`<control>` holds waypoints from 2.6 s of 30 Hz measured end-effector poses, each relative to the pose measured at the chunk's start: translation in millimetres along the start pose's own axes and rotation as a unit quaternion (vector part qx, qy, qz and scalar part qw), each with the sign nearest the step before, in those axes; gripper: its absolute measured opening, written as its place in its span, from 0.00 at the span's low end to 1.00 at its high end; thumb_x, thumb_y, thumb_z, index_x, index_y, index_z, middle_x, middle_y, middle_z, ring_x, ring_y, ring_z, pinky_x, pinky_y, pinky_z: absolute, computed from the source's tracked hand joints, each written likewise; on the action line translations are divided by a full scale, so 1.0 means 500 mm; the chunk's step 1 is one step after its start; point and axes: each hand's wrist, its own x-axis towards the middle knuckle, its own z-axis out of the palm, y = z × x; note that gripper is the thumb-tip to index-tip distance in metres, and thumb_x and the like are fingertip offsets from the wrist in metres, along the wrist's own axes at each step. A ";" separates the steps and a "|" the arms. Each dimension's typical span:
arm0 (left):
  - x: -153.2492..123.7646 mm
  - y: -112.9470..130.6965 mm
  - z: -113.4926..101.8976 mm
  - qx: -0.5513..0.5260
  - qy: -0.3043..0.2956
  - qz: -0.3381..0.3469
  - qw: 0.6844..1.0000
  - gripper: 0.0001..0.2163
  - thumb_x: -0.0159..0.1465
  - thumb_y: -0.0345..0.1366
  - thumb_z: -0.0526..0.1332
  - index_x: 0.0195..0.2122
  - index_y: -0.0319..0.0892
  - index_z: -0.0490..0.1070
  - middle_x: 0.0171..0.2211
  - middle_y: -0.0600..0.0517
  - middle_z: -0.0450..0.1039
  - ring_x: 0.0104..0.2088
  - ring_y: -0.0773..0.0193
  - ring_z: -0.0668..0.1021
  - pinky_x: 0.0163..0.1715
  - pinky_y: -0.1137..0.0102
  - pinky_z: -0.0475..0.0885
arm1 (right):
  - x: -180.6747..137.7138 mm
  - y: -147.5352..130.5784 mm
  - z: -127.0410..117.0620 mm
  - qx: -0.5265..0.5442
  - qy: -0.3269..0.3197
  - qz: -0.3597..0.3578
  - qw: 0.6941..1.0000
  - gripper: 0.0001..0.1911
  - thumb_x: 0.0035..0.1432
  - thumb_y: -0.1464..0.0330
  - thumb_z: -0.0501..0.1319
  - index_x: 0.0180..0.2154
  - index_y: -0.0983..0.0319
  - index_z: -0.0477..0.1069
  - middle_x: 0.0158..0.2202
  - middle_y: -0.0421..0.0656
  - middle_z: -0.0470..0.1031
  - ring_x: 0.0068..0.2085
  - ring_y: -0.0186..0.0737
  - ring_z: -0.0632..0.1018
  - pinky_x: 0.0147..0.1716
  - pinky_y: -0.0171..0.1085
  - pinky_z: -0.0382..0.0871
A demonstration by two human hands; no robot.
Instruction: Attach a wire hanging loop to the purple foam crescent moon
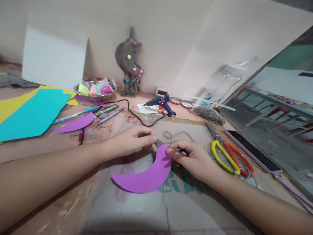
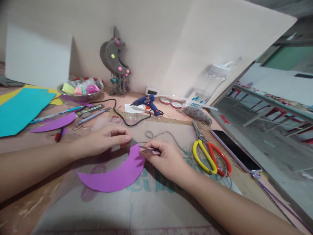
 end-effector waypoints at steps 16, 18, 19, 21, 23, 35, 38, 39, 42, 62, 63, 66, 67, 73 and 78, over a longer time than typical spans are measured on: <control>-0.001 -0.007 -0.002 0.036 -0.030 0.021 0.999 0.14 0.61 0.43 0.54 0.26 0.38 0.66 0.22 0.56 0.64 0.21 0.72 0.65 0.18 0.78 0.59 | 0.003 0.005 -0.001 -0.077 0.018 -0.078 0.994 0.09 0.54 0.64 0.59 0.26 0.63 0.71 0.21 0.38 0.68 0.23 0.30 0.66 0.22 0.30 0.59; 0.000 -0.007 -0.001 0.045 -0.035 0.041 0.998 0.14 0.61 0.43 0.55 0.25 0.38 0.67 0.21 0.56 0.63 0.21 0.72 0.65 0.20 0.78 0.59 | 0.002 0.007 0.000 -0.077 0.017 -0.080 0.994 0.09 0.54 0.65 0.59 0.26 0.63 0.70 0.21 0.38 0.68 0.22 0.30 0.66 0.21 0.30 0.60; 0.000 -0.008 -0.001 0.048 -0.034 0.047 0.997 0.14 0.61 0.43 0.55 0.25 0.38 0.67 0.21 0.57 0.63 0.21 0.73 0.65 0.20 0.78 0.59 | 0.002 0.008 0.000 -0.079 0.017 -0.082 0.993 0.08 0.54 0.65 0.59 0.26 0.62 0.70 0.21 0.38 0.68 0.22 0.30 0.66 0.21 0.30 0.60; 0.000 -0.007 0.000 0.052 -0.032 0.051 0.997 0.14 0.62 0.43 0.55 0.25 0.38 0.67 0.21 0.57 0.64 0.21 0.73 0.65 0.21 0.77 0.59 | 0.002 0.011 0.000 -0.089 0.019 -0.091 0.992 0.08 0.53 0.66 0.59 0.26 0.62 0.71 0.21 0.38 0.68 0.22 0.30 0.66 0.21 0.30 0.60; 0.000 -0.007 0.000 0.055 -0.032 0.056 0.996 0.14 0.62 0.43 0.55 0.25 0.38 0.67 0.21 0.57 0.65 0.21 0.73 0.65 0.21 0.77 0.59 | 0.002 0.015 -0.001 -0.098 0.020 -0.098 0.990 0.07 0.54 0.66 0.59 0.26 0.62 0.71 0.21 0.38 0.68 0.22 0.30 0.65 0.22 0.30 0.59; 0.002 -0.010 -0.002 0.037 -0.034 0.062 0.997 0.14 0.63 0.42 0.54 0.24 0.38 0.65 0.20 0.58 0.62 0.20 0.74 0.63 0.21 0.78 0.58 | -0.002 0.013 -0.003 -0.125 0.027 -0.130 0.983 0.10 0.56 0.64 0.58 0.27 0.62 0.69 0.21 0.37 0.66 0.22 0.30 0.65 0.21 0.30 0.60; 0.001 -0.003 -0.003 0.037 -0.026 0.049 0.998 0.13 0.64 0.39 0.53 0.24 0.38 0.64 0.21 0.58 0.63 0.21 0.74 0.64 0.21 0.78 0.58 | -0.006 0.015 -0.017 -0.180 0.087 -0.210 0.957 0.10 0.59 0.62 0.56 0.36 0.62 0.69 0.31 0.42 0.71 0.32 0.36 0.71 0.30 0.34 0.65; 0.000 0.000 -0.004 0.037 -0.024 0.043 0.998 0.13 0.64 0.39 0.53 0.24 0.38 0.64 0.21 0.57 0.64 0.21 0.73 0.65 0.22 0.78 0.59 | -0.006 0.015 -0.023 -0.202 0.101 -0.240 0.944 0.12 0.60 0.62 0.55 0.41 0.62 0.69 0.35 0.43 0.71 0.35 0.38 0.72 0.34 0.36 0.66; -0.002 0.005 -0.003 0.032 -0.030 0.027 0.999 0.12 0.64 0.38 0.52 0.25 0.38 0.64 0.20 0.58 0.63 0.20 0.74 0.65 0.21 0.77 0.59 | -0.004 0.018 -0.039 -0.269 0.111 -0.288 0.912 0.16 0.63 0.65 0.51 0.51 0.61 0.65 0.37 0.44 0.70 0.36 0.38 0.71 0.36 0.38 0.64; -0.003 -0.004 -0.003 0.052 -0.046 0.048 0.996 0.13 0.63 0.40 0.54 0.26 0.38 0.66 0.20 0.57 0.63 0.20 0.73 0.65 0.20 0.78 0.59 | 0.009 0.027 -0.046 -0.404 0.094 -0.348 0.840 0.15 0.63 0.67 0.52 0.47 0.63 0.71 0.28 0.43 0.66 0.30 0.37 0.68 0.29 0.35 0.61; -0.002 -0.004 -0.003 0.051 -0.048 0.046 0.996 0.13 0.63 0.40 0.54 0.26 0.38 0.66 0.20 0.57 0.63 0.20 0.73 0.65 0.20 0.77 0.59 | 0.009 0.027 -0.045 -0.402 0.095 -0.352 0.840 0.14 0.63 0.67 0.52 0.47 0.63 0.71 0.28 0.43 0.66 0.30 0.37 0.68 0.29 0.35 0.61; -0.002 -0.003 -0.005 0.046 -0.053 0.041 0.997 0.13 0.63 0.41 0.54 0.25 0.38 0.66 0.20 0.58 0.63 0.19 0.73 0.65 0.20 0.77 0.59 | 0.008 0.028 -0.045 -0.393 0.098 -0.362 0.840 0.14 0.63 0.68 0.53 0.47 0.64 0.71 0.28 0.43 0.66 0.30 0.36 0.68 0.29 0.35 0.61; -0.003 -0.003 -0.005 0.043 -0.053 0.042 0.997 0.13 0.63 0.41 0.54 0.25 0.38 0.66 0.19 0.58 0.63 0.19 0.73 0.65 0.21 0.77 0.59 | 0.008 0.028 -0.045 -0.390 0.096 -0.361 0.841 0.14 0.63 0.68 0.53 0.47 0.64 0.71 0.28 0.43 0.66 0.30 0.36 0.68 0.29 0.35 0.61; -0.004 0.001 -0.005 0.041 -0.054 0.036 0.997 0.14 0.63 0.41 0.54 0.25 0.38 0.65 0.19 0.58 0.61 0.19 0.73 0.63 0.20 0.77 0.57 | 0.014 0.030 -0.044 -0.362 0.083 -0.338 0.865 0.13 0.63 0.68 0.53 0.46 0.63 0.72 0.28 0.43 0.68 0.31 0.37 0.69 0.30 0.35 0.62; -0.004 0.003 0.001 0.012 -0.036 0.023 0.999 0.14 0.63 0.42 0.54 0.24 0.38 0.64 0.18 0.59 0.59 0.18 0.74 0.63 0.18 0.78 0.56 | 0.011 0.030 -0.041 -0.330 0.093 -0.288 0.894 0.12 0.63 0.66 0.52 0.43 0.61 0.72 0.30 0.43 0.71 0.34 0.39 0.72 0.33 0.37 0.65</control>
